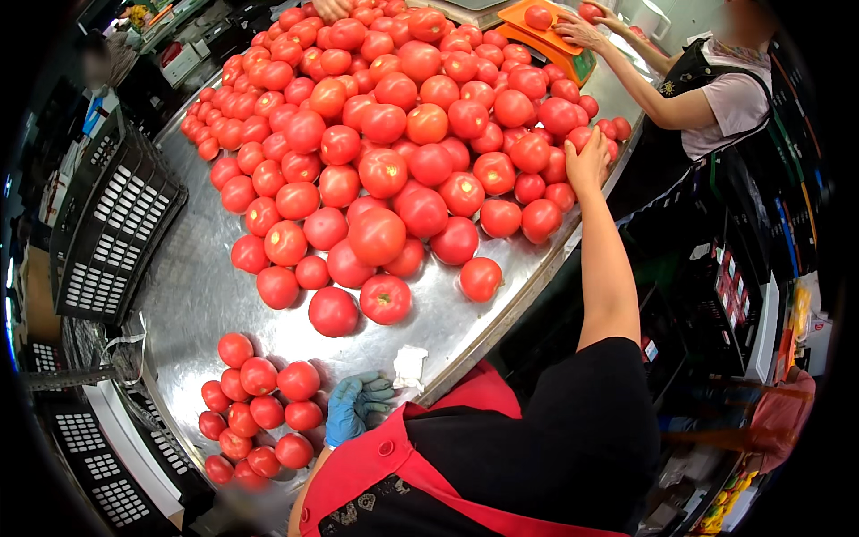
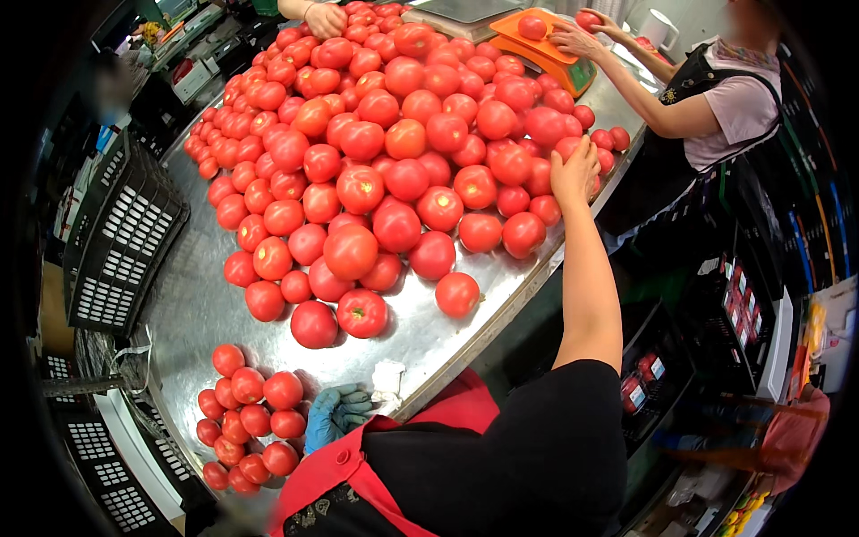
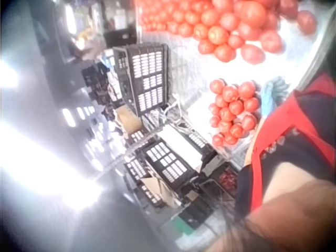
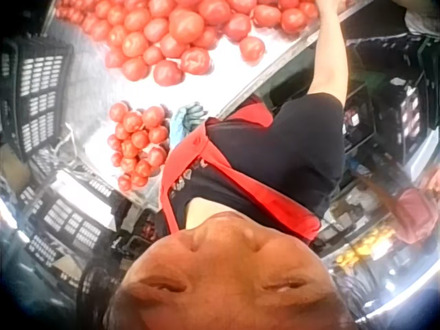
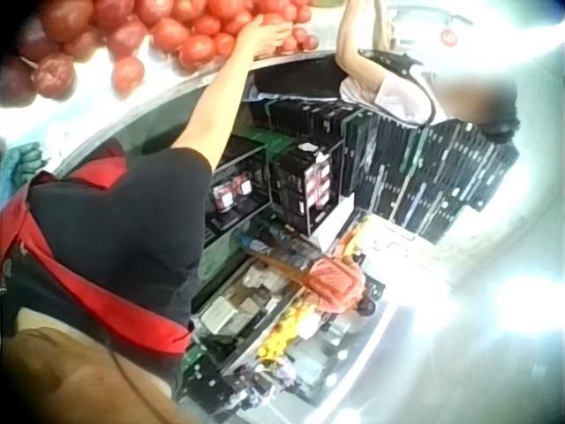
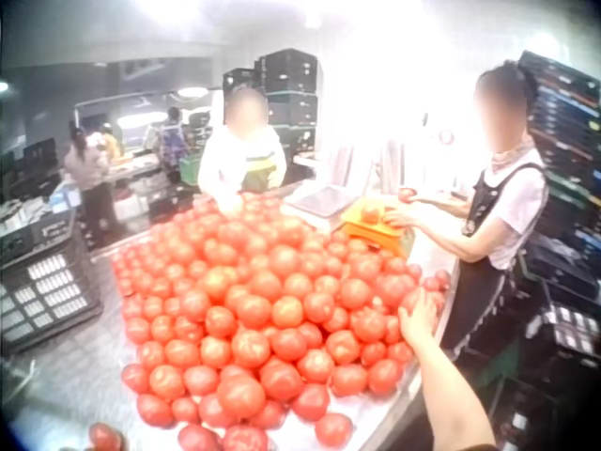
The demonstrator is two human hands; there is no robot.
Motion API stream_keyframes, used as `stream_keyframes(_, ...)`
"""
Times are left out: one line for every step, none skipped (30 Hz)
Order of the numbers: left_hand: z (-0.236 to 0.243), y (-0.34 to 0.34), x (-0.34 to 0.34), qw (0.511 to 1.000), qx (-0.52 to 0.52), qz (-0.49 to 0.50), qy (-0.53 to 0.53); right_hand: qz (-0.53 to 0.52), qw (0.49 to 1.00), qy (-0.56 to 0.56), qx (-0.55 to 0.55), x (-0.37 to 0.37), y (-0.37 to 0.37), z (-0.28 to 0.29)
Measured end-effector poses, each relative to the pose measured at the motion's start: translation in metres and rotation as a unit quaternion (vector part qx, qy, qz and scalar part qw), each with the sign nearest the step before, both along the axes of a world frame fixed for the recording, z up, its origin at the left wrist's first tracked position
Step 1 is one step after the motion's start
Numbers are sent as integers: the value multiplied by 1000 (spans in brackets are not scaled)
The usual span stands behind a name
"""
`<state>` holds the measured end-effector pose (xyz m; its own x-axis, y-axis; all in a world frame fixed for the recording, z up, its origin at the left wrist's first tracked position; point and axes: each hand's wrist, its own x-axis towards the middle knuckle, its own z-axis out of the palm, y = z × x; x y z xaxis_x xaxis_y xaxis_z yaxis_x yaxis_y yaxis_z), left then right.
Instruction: The person sorts red tomatoes on a metal table, picking them up and placing them into black plastic crates. They also handle brown paper sheets, folding and arranging them within the crates alongside the tomatoes.
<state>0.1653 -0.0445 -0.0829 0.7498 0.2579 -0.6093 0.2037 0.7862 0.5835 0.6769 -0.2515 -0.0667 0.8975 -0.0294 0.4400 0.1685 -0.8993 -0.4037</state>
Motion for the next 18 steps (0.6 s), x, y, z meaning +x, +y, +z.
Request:
stream_keyframes(1, 0, -1, 1000, 0, 4, -6, 20, 999, -27, -22, 3, 0, -5)
stream_keyframes(0, 0, -1, 1000, 3, 2, -9, 20, 999, -31, -18, 4, -3, -7)
stream_keyframes(-1, 0, -1, 1000, 6, 1, -13, 21, 999, -35, -13, 3, -5, -9)
stream_keyframes(-2, -1, -2, 1000, 9, 1, -16, 23, 999, -39, -8, 3, -7, -10)
stream_keyframes(-1, -2, -1, 1000, 11, 11, -5, 16, 999, -42, -9, 3, -10, -14)
stream_keyframes(0, -5, 0, 1000, 13, 21, 8, 10, 999, -44, -9, 3, -15, -18)
stream_keyframes(0, -8, -1, 999, 13, 37, 15, 9, 999, -51, -11, 4, -15, -19)
stream_keyframes(1, -8, -1, 999, 11, 34, 7, 27, 996, -84, -8, 8, -20, -26)
stream_keyframes(2, -6, 0, 1000, 9, 30, 0, 46, 994, -95, 1, 9, -28, -29)
stream_keyframes(3, -6, -3, 999, 9, 38, -7, 77, 991, -107, 13, 9, -28, -32)
stream_keyframes(-2, -4, -5, 999, 5, 26, -22, 75, 991, -109, 7, 8, -36, -35)
stream_keyframes(-3, -3, -7, 1000, 11, 19, -20, 70, 991, -110, 0, 3, -39, -36)
stream_keyframes(-4, -3, -9, 1000, 16, 13, -19, 69, 993, -96, 3, -3, -38, -36)
stream_keyframes(-5, -2, -10, 1000, 18, 3, -20, 80, 990, -116, -1, -4, -41, -37)
stream_keyframes(-5, -1, -14, 999, 28, -3, -30, 102, 987, -122, 2, 1, -41, -42)
stream_keyframes(-6, -2, -12, 999, 25, -11, -29, 126, 984, -128, 6, 10, -44, -45)
stream_keyframes(-6, -1, -11, 999, 30, -11, -23, 125, 980, -154, -30, 13, -44, -42)
stream_keyframes(-6, 1, -14, 999, 36, -8, -8, 128, 974, -175, -61, 8, -42, -36)
